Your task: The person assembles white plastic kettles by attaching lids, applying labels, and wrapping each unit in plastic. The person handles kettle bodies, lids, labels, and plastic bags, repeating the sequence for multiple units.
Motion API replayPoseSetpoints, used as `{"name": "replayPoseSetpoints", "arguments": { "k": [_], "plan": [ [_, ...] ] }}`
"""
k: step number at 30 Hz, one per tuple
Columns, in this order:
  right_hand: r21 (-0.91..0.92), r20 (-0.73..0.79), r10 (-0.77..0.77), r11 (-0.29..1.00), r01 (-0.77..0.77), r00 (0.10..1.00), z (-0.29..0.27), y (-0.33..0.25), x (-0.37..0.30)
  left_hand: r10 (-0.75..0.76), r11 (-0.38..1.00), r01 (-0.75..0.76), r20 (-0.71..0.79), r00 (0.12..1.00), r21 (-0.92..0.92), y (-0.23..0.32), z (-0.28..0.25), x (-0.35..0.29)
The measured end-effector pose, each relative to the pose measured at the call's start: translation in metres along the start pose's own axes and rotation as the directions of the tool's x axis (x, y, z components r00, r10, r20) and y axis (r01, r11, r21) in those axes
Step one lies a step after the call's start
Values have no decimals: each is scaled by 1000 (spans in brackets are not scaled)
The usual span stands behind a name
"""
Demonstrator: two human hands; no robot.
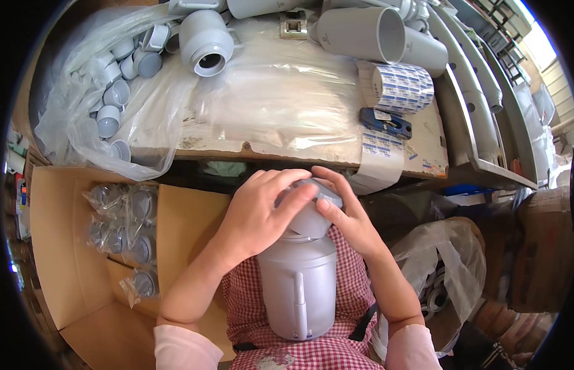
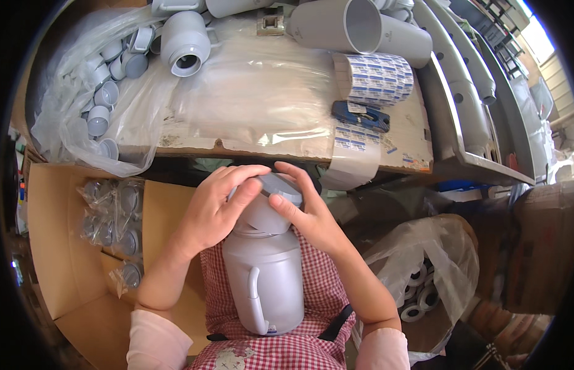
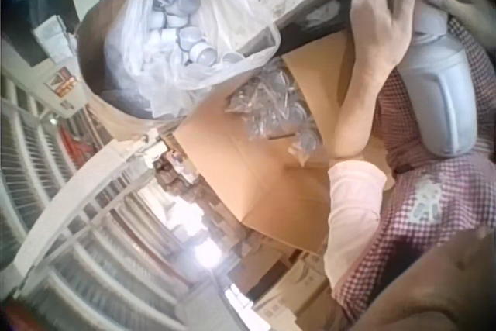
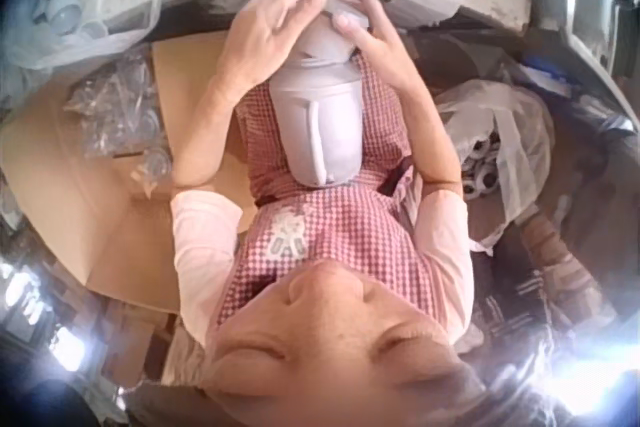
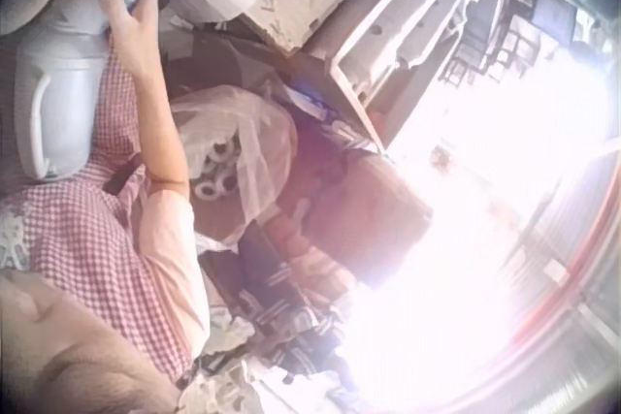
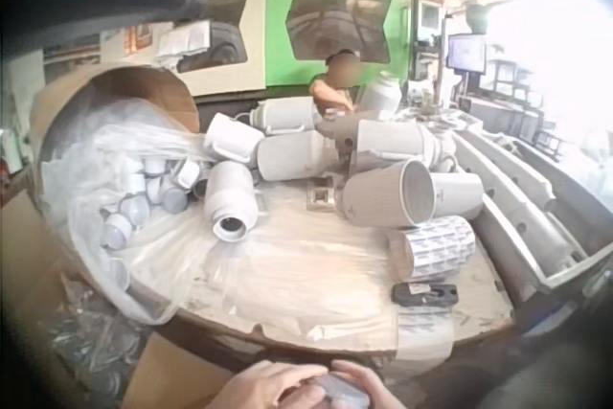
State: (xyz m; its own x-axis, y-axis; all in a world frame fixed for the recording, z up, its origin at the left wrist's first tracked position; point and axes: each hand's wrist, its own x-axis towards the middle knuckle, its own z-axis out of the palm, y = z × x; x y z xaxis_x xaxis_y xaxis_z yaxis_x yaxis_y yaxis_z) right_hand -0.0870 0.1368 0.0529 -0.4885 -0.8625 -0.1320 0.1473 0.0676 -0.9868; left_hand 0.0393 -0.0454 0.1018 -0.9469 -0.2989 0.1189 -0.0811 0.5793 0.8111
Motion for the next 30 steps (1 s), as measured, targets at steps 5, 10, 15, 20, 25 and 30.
{"name": "replayPoseSetpoints", "arguments": {
  "k": [5, 10, 15, 20, 25, 30],
  "plan": [
    [206, -104, 154, 970, -130, 983, 12, 1, -9, -196, 927, 134, -148, 969, -351, -10, 37, -33],
    [19, -40, 179, 984, -179, 983, 18, 7, -10, 23, 888, -78, -124, 992, -454, -21, 54, -45],
    [436, 4, 151, 889, -138, 988, 12, 21, -13, -18, 869, -116, -265, 964, -481, -15, 57, -42],
    [508, 33, 56, 859, -65, 998, 8, 34, -14, -76, 859, -23, -171, 982, -511, -13, 59, -44],
    [362, 28, -19, 932, 8, 999, 14, 32, -19, -11, 885, -86, -206, 979, -457, -19, 60, -51],
    [158, -39, 92, 984, -85, 995, 21, 17, -23, -151, 925, 50, -246, 957, -376, 2, 52, -59]
  ]
}}
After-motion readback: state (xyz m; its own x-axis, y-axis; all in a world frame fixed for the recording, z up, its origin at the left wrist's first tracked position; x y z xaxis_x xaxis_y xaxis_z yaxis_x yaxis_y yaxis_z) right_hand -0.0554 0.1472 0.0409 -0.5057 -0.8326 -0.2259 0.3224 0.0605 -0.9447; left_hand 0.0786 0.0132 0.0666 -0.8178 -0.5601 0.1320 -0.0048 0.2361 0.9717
